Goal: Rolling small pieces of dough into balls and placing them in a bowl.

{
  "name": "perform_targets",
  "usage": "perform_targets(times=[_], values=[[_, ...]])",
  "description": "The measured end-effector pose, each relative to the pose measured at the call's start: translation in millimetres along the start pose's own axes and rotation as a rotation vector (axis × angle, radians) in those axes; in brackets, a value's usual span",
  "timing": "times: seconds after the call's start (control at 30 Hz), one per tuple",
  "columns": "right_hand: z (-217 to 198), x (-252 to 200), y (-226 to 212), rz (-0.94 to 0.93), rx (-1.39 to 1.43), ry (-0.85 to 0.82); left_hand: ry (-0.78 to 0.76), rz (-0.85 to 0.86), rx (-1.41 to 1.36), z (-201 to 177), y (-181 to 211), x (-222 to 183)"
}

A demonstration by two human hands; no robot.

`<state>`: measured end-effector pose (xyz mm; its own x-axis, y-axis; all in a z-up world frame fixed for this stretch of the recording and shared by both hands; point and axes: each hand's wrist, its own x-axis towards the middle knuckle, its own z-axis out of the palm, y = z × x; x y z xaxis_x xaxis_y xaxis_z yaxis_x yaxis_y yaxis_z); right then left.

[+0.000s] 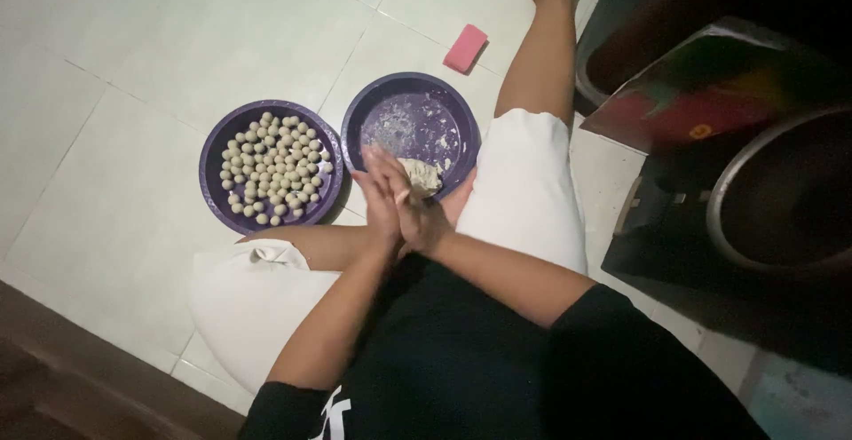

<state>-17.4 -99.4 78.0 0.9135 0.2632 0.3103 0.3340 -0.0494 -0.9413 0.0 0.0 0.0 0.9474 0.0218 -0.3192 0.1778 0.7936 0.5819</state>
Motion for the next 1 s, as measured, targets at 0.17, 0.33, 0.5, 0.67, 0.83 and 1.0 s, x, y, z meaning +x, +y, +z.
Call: perform_targets(times=[0.17,0.33,0.5,0.67,0.83,1.0], values=[[-5,-2,35,0.114,0.128,0.059,-0.024,0.017,0.036,-1,-8,-15],[6,9,-6,-0.02,0.03,0.075,-0.034,0.025,0.064,-1,-4,-5],[8,-1,8,0.071,0.199,0.115,-0.055,0.033,0.088,-2,-5,-6],[3,2,57,0.192,0.179,0.03,-0.073,0.047,0.123,1,-14,-13],[12,0,-3,0.166,-0.245,0.029,-0.091,0.058,0.15,-4,1,0],[1,17,-16,0.137,0.284,0.128,-0.106,0.075,0.178,5,-17,-13]])
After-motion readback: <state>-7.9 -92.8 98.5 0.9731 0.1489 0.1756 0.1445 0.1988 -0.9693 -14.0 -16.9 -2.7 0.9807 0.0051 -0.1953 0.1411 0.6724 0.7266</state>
